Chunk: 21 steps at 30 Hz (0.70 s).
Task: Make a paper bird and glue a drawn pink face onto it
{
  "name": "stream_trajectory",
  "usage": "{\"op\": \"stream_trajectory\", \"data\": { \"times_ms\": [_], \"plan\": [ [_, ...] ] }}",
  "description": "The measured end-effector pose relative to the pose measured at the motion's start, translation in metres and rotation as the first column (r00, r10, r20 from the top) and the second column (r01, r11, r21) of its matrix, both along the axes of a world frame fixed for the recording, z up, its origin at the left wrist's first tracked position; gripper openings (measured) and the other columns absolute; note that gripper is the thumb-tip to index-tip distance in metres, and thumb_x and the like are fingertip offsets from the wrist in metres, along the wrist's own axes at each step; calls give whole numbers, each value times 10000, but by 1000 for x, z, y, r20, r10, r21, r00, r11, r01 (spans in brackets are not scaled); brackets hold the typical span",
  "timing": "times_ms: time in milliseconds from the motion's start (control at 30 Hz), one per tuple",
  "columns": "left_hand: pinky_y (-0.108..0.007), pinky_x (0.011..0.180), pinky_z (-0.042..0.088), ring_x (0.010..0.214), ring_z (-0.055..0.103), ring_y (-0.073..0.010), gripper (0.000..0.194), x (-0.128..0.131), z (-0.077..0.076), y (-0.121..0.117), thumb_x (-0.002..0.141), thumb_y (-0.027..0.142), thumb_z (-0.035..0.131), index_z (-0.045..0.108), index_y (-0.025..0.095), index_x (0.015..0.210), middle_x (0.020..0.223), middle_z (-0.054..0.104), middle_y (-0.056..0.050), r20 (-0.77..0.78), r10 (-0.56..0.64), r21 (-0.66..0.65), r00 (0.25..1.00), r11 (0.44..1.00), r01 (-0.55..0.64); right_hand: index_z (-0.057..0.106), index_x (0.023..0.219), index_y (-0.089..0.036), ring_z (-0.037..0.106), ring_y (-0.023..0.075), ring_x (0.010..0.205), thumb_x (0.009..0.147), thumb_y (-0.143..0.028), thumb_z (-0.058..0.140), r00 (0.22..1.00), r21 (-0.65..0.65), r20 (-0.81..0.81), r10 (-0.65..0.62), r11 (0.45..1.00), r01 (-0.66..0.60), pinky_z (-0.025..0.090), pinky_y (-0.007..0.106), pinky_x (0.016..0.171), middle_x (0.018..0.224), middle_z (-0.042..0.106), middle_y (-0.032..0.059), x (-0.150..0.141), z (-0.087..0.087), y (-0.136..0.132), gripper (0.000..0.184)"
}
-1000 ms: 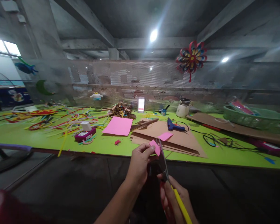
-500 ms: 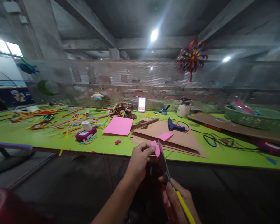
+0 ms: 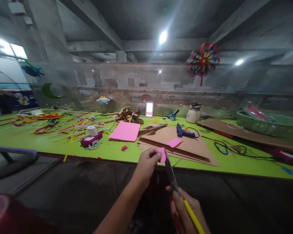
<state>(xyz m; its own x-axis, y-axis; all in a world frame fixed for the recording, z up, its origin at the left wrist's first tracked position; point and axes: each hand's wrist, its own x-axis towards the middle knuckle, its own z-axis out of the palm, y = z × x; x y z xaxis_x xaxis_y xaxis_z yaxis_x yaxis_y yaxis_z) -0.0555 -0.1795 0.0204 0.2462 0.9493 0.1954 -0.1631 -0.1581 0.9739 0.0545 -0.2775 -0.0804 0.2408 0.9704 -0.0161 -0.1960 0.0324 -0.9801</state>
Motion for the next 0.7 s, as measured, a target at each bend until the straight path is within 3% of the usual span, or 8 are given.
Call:
{"op": "stream_trajectory", "data": {
  "times_ms": [200, 500, 700],
  "plan": [
    [-211, 515, 279, 504, 368, -87, 286, 1, -1, 1, 685, 376, 669, 471, 178, 623, 543, 441, 56, 47, -61, -66, 997, 996, 64, 630, 820, -140, 297, 55, 364, 761, -646, 617, 998, 45, 68, 11, 999, -14, 207, 183, 353, 427, 395, -63, -1, 11, -4, 510],
    [-206, 505, 320, 500, 397, -79, 267, -3, -1, -5, 724, 367, 616, 450, 178, 635, 539, 429, 66, 12, -41, -11, 999, 999, 41, 624, 1031, -109, 351, 52, 382, 691, -680, 675, 998, -68, 30, 48, 997, -45, 274, 174, 369, 486, 457, -57, 1, -3, 2, 667],
    [-211, 482, 395, 495, 520, -108, 259, -1, 0, -11, 727, 384, 628, 486, 171, 686, 559, 546, 32, -31, -190, -61, 981, 980, 187, 649, 1036, -147, 445, 73, 434, 711, -735, 603, 996, 12, 62, 60, 998, -61, 377, 185, 413, 598, 553, -6, 8, 5, 2, 673]
  ]
}}
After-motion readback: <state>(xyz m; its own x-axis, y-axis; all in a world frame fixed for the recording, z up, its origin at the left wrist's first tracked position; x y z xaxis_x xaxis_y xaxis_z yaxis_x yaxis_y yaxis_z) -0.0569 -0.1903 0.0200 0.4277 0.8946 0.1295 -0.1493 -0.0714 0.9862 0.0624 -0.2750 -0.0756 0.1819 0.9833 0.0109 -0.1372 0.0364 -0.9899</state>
